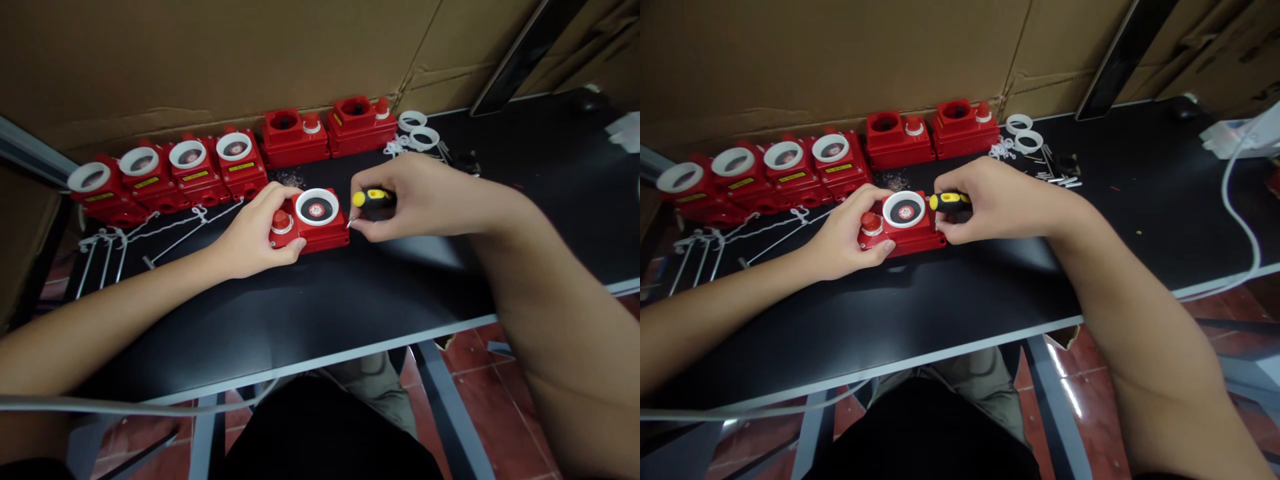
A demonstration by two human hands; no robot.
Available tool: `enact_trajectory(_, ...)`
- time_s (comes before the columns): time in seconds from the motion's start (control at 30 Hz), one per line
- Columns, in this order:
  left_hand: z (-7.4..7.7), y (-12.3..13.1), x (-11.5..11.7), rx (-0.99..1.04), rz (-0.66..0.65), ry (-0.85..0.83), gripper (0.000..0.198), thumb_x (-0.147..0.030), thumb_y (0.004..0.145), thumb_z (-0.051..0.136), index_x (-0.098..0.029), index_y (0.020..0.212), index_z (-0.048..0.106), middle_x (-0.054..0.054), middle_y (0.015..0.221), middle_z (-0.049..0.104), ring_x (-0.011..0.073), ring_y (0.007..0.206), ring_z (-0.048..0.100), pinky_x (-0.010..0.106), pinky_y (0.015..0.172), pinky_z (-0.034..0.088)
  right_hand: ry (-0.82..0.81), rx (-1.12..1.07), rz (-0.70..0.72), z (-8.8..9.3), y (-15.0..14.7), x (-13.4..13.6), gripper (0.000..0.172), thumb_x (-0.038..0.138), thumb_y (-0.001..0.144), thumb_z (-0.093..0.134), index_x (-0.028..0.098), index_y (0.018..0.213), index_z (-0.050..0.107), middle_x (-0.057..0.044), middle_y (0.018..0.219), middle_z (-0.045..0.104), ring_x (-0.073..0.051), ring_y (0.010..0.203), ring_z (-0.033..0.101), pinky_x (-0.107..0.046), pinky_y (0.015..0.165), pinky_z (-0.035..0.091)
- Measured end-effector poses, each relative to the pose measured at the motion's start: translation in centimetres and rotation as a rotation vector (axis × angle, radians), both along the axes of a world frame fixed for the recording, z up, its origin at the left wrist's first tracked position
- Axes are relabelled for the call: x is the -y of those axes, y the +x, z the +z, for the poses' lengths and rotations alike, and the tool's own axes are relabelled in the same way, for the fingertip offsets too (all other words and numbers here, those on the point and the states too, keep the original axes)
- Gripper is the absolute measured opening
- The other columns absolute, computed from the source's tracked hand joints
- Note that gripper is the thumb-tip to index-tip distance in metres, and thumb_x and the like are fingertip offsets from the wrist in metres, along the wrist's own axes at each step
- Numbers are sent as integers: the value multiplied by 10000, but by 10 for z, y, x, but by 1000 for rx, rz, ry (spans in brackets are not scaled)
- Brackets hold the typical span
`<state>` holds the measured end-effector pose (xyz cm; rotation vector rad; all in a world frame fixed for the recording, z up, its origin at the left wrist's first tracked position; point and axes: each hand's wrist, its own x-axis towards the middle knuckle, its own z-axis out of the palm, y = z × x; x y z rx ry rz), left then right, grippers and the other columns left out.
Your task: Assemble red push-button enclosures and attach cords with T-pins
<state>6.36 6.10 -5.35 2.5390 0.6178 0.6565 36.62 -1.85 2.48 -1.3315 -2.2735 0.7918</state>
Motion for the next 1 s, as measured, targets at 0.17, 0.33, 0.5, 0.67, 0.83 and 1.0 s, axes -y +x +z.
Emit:
enact_trajectory(0.17,0,0,0,0,10,-7,614,-521,933,756,-212,1448,628,136,1391,748,326,1189,713,504,1134,622,2,-8,17,-4,-4,0,239,334,867,796,268,779,583,48,650,542,-160,661,455,-374,623,329)
enact_trajectory(0.33,0,1,1,-5,8,-6,624,-524,931,760,-212,1455,627,136,1391,746,328,1196,713,503,1133,619,-39,-20,43,-5,-8,1,213,262,830,792,262,785,584,56,693,578,-158,668,478,-378,658,347)
enact_trajectory(0.5,-1,1,1,21,-15,6,606,-491,934,761,-203,1451,632,137,1408,743,319,1201,722,487,1131,618,-46,-29,60,-6,-10,2,224,223,840,788,265,783,576,53,712,613,-163,680,514,-374,668,382)
enact_trajectory(0.67,-1,0,1,21,-13,2,605,-494,935,762,-211,1453,630,131,1400,748,320,1207,727,483,1129,620,-51,73,72,-4,0,0,172,372,915,812,270,872,681,36,777,712,-176,683,588,-369,630,430)
enact_trajectory(0.83,0,0,0,6,-1,-1,614,-513,932,757,-213,1454,630,135,1401,749,321,1196,724,496,1127,623,-92,137,75,4,18,3,233,491,963,790,285,1064,833,12,867,783,-198,685,633,-382,620,461)
enact_trajectory(1.0,-1,1,0,11,5,-9,612,-539,932,760,-223,1439,629,132,1382,752,326,1181,718,508,1119,627,-15,-124,-91,22,22,13,256,532,1027,808,281,1074,832,-22,910,749,-218,806,649,-396,728,489)
